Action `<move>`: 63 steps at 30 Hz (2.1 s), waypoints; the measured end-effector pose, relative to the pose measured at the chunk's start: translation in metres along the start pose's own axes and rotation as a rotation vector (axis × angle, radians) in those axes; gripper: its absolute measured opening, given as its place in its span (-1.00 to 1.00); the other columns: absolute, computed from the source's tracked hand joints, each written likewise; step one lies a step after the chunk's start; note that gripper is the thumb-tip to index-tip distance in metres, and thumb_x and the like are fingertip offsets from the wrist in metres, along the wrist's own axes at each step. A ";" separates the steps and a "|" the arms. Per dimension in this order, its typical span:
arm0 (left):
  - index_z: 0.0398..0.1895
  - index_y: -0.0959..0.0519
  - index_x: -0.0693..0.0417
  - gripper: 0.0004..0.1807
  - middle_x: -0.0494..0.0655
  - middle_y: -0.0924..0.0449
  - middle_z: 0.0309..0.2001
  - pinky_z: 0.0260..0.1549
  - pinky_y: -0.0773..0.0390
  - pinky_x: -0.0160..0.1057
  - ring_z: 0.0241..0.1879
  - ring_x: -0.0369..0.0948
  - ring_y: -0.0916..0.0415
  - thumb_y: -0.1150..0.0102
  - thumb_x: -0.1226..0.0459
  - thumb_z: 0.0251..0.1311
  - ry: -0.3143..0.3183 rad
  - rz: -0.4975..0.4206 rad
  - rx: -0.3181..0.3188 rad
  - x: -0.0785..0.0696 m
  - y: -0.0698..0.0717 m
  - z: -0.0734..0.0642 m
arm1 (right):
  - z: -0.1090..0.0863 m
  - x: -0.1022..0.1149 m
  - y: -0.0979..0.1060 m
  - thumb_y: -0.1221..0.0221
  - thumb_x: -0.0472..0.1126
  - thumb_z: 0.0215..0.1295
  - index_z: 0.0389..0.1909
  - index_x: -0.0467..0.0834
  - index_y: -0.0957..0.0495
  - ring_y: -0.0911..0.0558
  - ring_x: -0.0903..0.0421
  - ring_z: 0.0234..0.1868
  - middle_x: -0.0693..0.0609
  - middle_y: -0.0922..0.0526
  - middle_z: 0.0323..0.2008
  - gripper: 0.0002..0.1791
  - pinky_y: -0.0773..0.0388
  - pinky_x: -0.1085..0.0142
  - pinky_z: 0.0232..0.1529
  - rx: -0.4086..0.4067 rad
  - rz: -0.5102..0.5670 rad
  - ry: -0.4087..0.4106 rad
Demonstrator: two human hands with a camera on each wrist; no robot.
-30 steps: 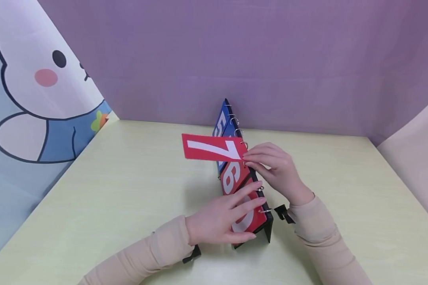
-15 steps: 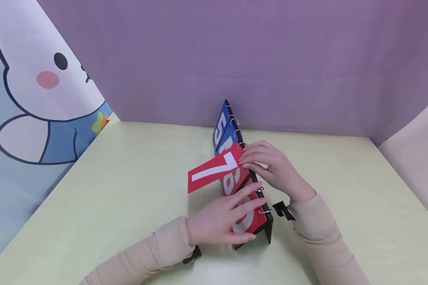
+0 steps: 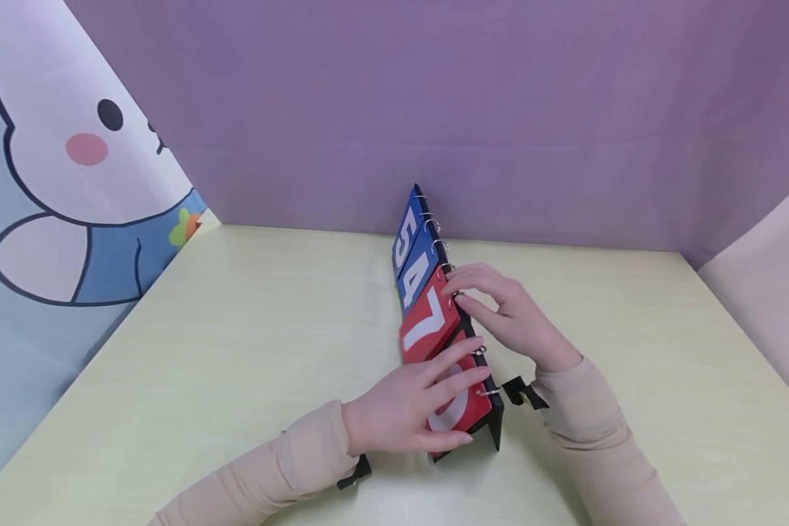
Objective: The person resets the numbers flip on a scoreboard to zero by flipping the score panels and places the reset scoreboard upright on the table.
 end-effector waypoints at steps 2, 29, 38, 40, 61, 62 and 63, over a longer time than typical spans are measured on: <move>0.38 -0.15 0.07 -0.19 0.07 0.03 0.45 -0.01 -0.48 -0.48 -0.02 -0.29 -0.48 -0.26 0.01 0.13 -0.011 -0.011 -0.007 0.000 0.000 0.000 | -0.004 -0.013 0.004 -0.05 -0.38 0.33 -0.06 -0.22 -0.56 -0.49 0.17 0.12 -0.10 -0.58 -0.01 -0.78 -0.38 0.40 0.19 -0.053 0.095 -0.116; 0.37 -0.14 0.09 -0.17 0.10 0.03 0.45 -0.17 -0.46 -0.49 -0.34 -0.39 -0.43 -0.26 0.00 0.12 -0.052 0.048 -0.047 -0.002 0.000 0.001 | -0.068 -0.116 -0.039 0.52 -0.20 0.55 0.08 -0.07 -0.45 -0.56 0.12 0.01 0.00 -0.55 0.03 -0.48 -0.55 0.28 0.02 0.259 1.283 -0.582; 0.39 -0.10 0.06 -0.16 0.08 0.07 0.47 -0.16 -0.45 -0.51 -0.32 -0.39 -0.44 -0.26 0.00 0.12 -0.031 0.019 -0.040 -0.002 -0.001 -0.001 | -0.068 -0.117 -0.041 0.47 -0.21 0.54 0.09 -0.05 -0.42 -0.55 0.16 0.02 0.04 -0.54 0.04 -0.54 -0.51 0.33 0.07 0.270 1.140 -0.556; 0.40 -0.09 0.05 -0.15 0.08 0.08 0.47 -0.14 -0.45 -0.51 -0.28 -0.39 -0.44 -0.26 0.00 0.12 -0.027 0.016 -0.036 -0.002 -0.001 -0.001 | -0.068 -0.117 -0.042 0.42 -0.21 0.54 0.13 -0.04 -0.38 -0.52 0.18 0.05 0.07 -0.52 0.06 -0.59 -0.46 0.36 0.11 0.291 1.067 -0.524; 0.41 -0.08 0.04 -0.14 0.07 0.12 0.48 -0.12 -0.46 -0.52 -0.21 -0.35 -0.46 -0.25 -0.02 0.12 -0.018 0.009 -0.029 0.000 -0.001 -0.001 | -0.066 -0.117 -0.037 0.39 -0.26 0.51 0.17 -0.12 -0.26 -0.55 0.11 0.06 0.03 -0.49 0.10 -0.65 -0.53 0.29 0.06 0.210 1.145 -0.574; 0.41 -0.08 0.04 -0.13 0.07 0.12 0.48 -0.11 -0.46 -0.51 -0.20 -0.35 -0.46 -0.26 -0.02 0.12 -0.018 0.006 -0.030 0.000 -0.001 0.000 | -0.065 -0.116 -0.037 0.37 -0.26 0.51 0.17 -0.10 -0.27 -0.54 0.12 0.07 0.04 -0.49 0.11 -0.65 -0.52 0.28 0.07 0.218 1.136 -0.567; 0.41 -0.08 0.04 -0.13 0.07 0.12 0.48 -0.11 -0.46 -0.51 -0.19 -0.35 -0.46 -0.26 -0.01 0.12 -0.018 0.005 -0.030 0.000 -0.002 0.000 | -0.065 -0.115 -0.037 0.36 -0.27 0.51 0.17 -0.09 -0.28 -0.53 0.12 0.08 0.04 -0.48 0.11 -0.65 -0.51 0.28 0.08 0.222 1.129 -0.562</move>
Point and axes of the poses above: each hand's wrist, its own z-axis towards the middle knuckle, its own y-axis out of the back of the hand, x = y × z, the point moved 6 cm from there along z, towards the middle knuckle
